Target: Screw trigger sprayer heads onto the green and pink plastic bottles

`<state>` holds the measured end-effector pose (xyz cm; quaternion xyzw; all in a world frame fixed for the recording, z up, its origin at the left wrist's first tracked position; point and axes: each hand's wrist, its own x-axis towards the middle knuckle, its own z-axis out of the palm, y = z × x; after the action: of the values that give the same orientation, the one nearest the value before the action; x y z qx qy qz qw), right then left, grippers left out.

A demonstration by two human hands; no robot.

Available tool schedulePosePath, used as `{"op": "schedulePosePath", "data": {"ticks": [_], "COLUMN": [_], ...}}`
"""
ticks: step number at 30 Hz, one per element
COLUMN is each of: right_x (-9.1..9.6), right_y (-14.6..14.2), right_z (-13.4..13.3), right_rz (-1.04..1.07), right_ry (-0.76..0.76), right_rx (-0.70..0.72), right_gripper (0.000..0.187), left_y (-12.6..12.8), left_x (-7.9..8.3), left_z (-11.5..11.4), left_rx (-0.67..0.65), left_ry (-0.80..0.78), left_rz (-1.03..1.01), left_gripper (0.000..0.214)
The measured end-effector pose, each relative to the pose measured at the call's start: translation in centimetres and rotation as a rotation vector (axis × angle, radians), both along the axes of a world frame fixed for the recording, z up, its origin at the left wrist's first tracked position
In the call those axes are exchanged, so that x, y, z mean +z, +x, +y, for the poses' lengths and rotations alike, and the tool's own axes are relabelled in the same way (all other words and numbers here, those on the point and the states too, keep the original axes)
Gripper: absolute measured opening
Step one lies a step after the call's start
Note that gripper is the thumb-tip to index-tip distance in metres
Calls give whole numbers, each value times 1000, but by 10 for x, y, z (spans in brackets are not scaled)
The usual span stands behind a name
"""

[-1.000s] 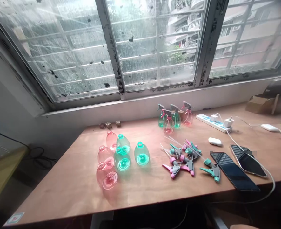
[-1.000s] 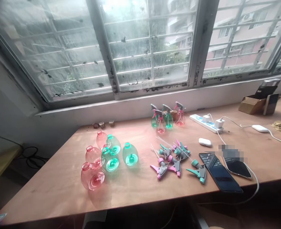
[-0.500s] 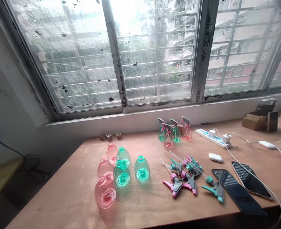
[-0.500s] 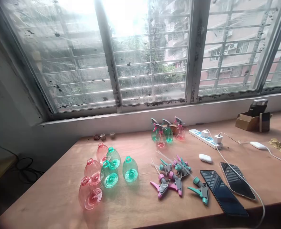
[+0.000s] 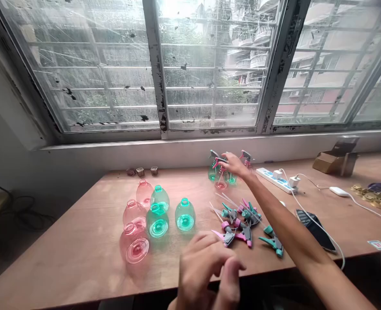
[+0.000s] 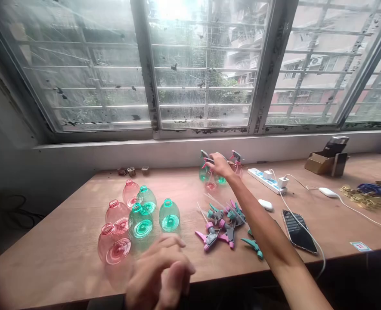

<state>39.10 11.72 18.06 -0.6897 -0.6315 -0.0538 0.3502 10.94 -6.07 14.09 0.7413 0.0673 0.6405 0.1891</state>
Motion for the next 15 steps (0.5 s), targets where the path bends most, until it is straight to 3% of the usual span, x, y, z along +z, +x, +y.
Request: {"op": "schedulePosePath", "data": {"ticks": [4,7,8,11,15], "right_x": [-30,-38,-38,-31,-22], "right_y": [4,-3,-6,-16,-38], "right_z": [28,28,24,-9,-98], "right_rz": [-48,-57,-53,-15,71], "right_ry": [-101,-101,-85,28,189], "right_rx": [-75,-118,-124,-131,-75], "right_gripper": [37,35,32,24,42], "left_y": [21,24,26,33,40], "left_x": [-33,-55,-62,-79,-96], "left_z": [8,18,23,45,69], "left_rx": [39,86,126,291,419], "left_ry": [8,-109,-161,-257,-253], "left_rz": [78,228,249,239,251], "left_gripper": [23,12,20,61,101]}}
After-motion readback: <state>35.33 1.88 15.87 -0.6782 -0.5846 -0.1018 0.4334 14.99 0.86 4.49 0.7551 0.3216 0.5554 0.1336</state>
